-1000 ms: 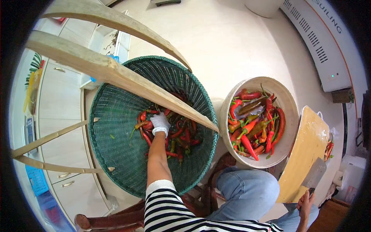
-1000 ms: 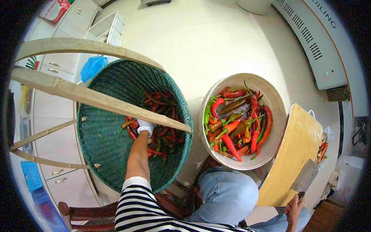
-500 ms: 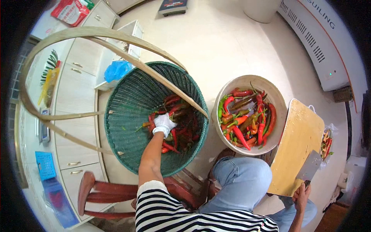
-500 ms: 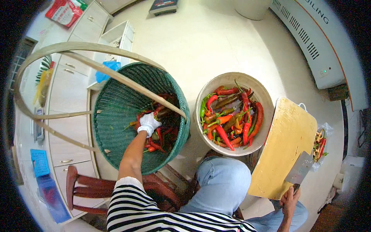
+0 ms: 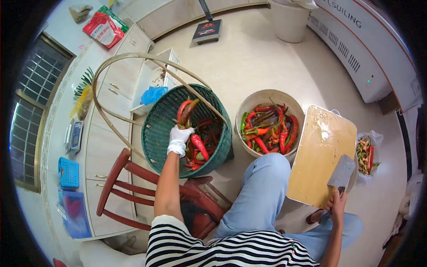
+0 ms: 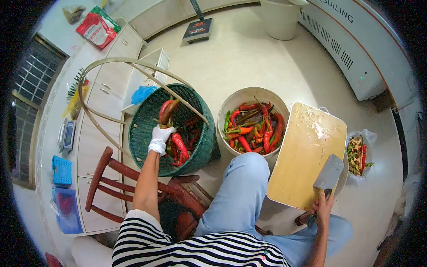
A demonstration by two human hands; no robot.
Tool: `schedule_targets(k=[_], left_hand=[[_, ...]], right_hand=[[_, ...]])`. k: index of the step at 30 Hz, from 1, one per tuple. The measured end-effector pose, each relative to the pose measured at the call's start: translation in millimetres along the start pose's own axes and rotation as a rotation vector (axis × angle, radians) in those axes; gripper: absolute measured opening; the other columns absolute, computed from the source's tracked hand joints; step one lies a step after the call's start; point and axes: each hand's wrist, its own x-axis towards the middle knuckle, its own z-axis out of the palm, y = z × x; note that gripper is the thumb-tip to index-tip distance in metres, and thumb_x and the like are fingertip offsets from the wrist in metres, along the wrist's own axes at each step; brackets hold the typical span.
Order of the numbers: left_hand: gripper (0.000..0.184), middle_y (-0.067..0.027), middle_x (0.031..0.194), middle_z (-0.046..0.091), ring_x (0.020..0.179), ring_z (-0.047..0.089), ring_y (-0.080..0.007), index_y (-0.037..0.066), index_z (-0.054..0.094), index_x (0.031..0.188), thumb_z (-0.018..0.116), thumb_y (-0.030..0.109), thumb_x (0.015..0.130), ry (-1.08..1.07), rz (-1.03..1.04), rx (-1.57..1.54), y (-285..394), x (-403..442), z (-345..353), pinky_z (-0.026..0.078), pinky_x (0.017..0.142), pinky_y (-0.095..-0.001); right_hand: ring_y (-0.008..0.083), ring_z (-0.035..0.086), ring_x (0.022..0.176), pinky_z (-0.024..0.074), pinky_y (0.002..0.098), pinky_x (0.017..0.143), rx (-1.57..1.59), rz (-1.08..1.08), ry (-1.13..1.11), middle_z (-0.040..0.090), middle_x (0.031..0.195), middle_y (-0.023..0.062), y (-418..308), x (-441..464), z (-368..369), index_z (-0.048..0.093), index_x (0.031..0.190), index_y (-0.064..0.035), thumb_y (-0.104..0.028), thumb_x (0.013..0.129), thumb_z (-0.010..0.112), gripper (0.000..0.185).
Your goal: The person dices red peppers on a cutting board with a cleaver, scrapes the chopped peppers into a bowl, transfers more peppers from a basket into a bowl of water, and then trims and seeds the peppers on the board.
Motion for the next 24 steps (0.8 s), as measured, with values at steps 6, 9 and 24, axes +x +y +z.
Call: schedule_targets(k=[6,9,24], left_hand=[[0.037,-0.0064,0.080,0.066,0.067,0.060,-0.0147,-0.001,0.062,0.092,0.077,0.011,0.060,0.130,0.254,-0.092,53.5,-59.6,-52.1,0.049,0.064,-0.0294],[0.030,-0.0051,0.078,0.065,0.062,0.058,-0.0128,-0.002,0.062,0.091,0.073,0.009,0.065,0.111,0.332,-0.141,72.9,-82.8,-71.3,0.048,0.058,-0.0293],[0.027,-0.0046,0.077,0.065,0.066,0.059,-0.0121,-0.002,0.064,0.090,0.072,0.006,0.066,-0.217,0.519,-0.288,206.9,-137.0,18.1,0.049,0.062,-0.0272]], right_hand=[[0.0071,0.036,0.040,0.0309,0.0238,0.032,0.082,-0.091,-0.114,0.037,0.059,-0.0019,-15.5,-9.9,6.1,0.037,0.099,-0.0132,-0.023,0.092,0.050,0.017],[0.0073,0.037,0.040,0.0319,0.0242,0.032,0.044,-0.160,-0.109,0.038,0.059,-0.0014,-25.9,-19.0,4.9,0.038,0.098,-0.0125,-0.021,0.092,0.049,0.015],[0.0062,0.037,0.038,0.0319,0.0243,0.031,0.083,-0.287,-0.151,0.038,0.057,-0.0027,-76.6,-37.9,-10.4,0.040,0.097,-0.0094,-0.016,0.092,0.049,0.012]])
